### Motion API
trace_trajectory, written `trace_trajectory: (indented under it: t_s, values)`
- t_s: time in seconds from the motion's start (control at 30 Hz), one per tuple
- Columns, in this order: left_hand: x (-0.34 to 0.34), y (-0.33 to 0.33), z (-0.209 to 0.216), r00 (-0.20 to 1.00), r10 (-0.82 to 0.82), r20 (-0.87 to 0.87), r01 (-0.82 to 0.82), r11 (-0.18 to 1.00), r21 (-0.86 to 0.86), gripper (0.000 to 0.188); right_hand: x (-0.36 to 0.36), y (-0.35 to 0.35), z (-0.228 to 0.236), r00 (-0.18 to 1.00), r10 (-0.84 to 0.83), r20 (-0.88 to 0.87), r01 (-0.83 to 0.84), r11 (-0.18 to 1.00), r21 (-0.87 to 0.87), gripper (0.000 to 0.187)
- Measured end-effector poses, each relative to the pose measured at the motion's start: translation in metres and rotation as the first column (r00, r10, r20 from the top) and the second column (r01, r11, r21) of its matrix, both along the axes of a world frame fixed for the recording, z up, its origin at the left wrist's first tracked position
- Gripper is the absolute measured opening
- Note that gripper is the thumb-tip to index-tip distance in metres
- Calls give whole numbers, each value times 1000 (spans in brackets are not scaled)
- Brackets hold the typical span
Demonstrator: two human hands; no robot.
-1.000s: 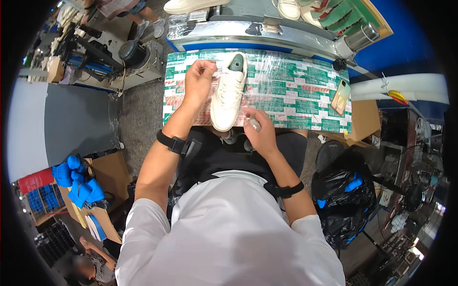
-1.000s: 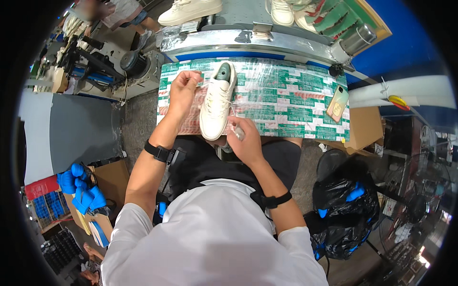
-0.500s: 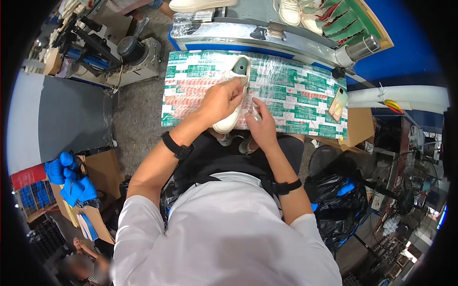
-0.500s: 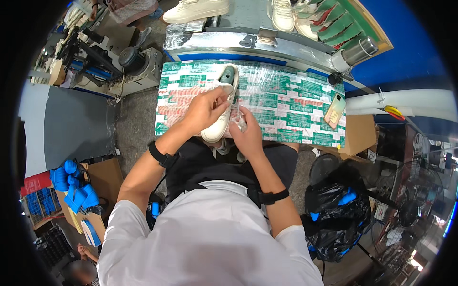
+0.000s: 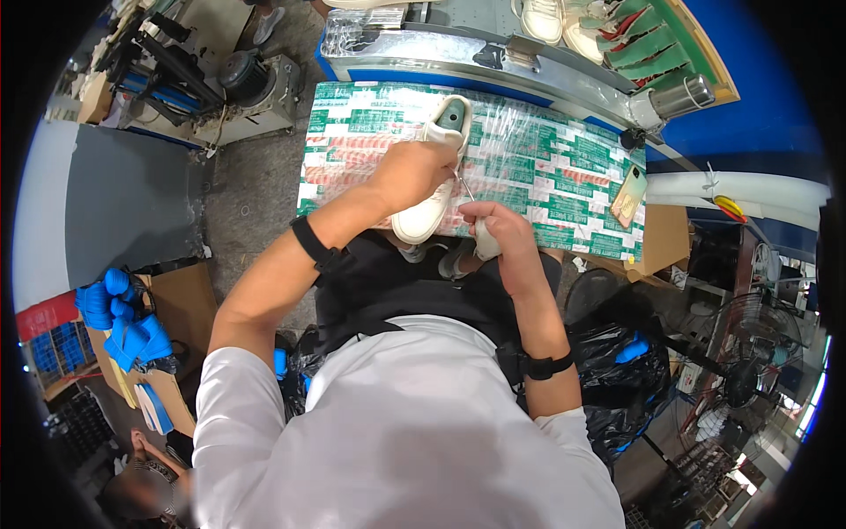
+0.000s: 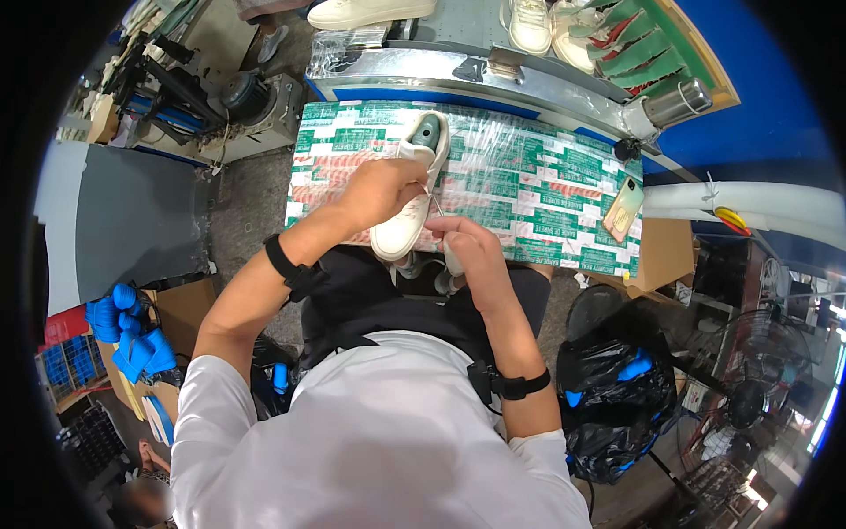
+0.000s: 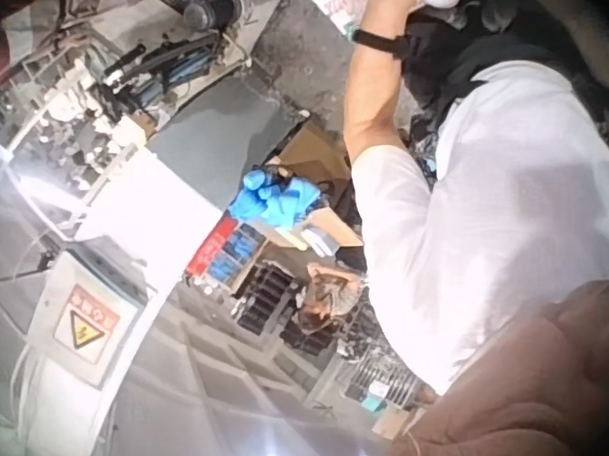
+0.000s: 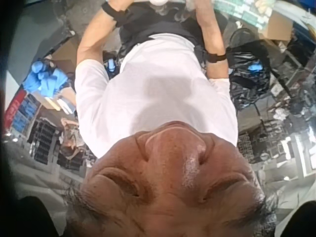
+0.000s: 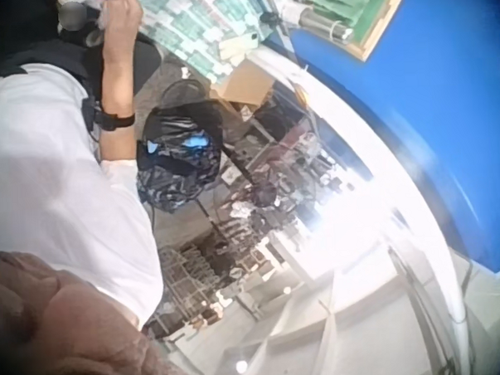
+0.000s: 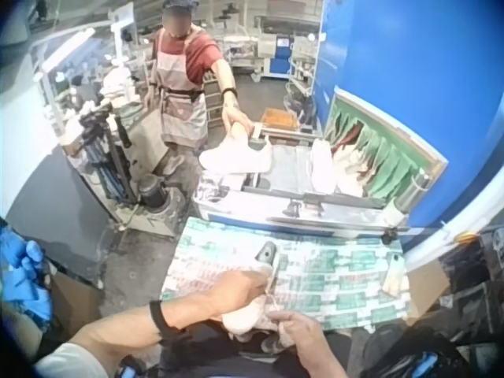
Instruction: Cleaning and inspecting shoes during the manufacturing process using a cloth and air hose.
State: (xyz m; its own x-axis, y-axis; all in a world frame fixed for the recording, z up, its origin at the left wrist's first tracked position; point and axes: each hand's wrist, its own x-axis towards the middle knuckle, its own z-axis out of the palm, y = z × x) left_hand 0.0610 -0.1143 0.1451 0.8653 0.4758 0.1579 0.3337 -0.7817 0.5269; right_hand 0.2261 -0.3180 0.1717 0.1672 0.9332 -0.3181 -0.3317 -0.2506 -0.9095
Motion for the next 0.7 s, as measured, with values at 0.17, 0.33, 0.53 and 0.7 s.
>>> trace_trajectory:
  t_s: [0.17, 0.33, 0.53, 0.7]
  values:
    - [-2, 0, 23, 961, 253, 112, -36, 516, -856, 9, 5, 25, 55, 901, 27, 433, -117, 976, 184, 43]
    - [35, 32, 82, 934, 280, 220, 117, 341, -933, 25, 17, 10, 26, 803, -366, 471, 299, 930, 213, 46]
    - [63, 81, 86, 991, -1, 133, 72, 848, -525, 92, -45, -6, -8, 818, -44, 574, 84, 995, -45, 76]
    - [66, 93, 22, 905, -300, -300, 199, 925, -325, 84, -54, 37, -26, 274, -205, 940, -200, 944, 264, 90]
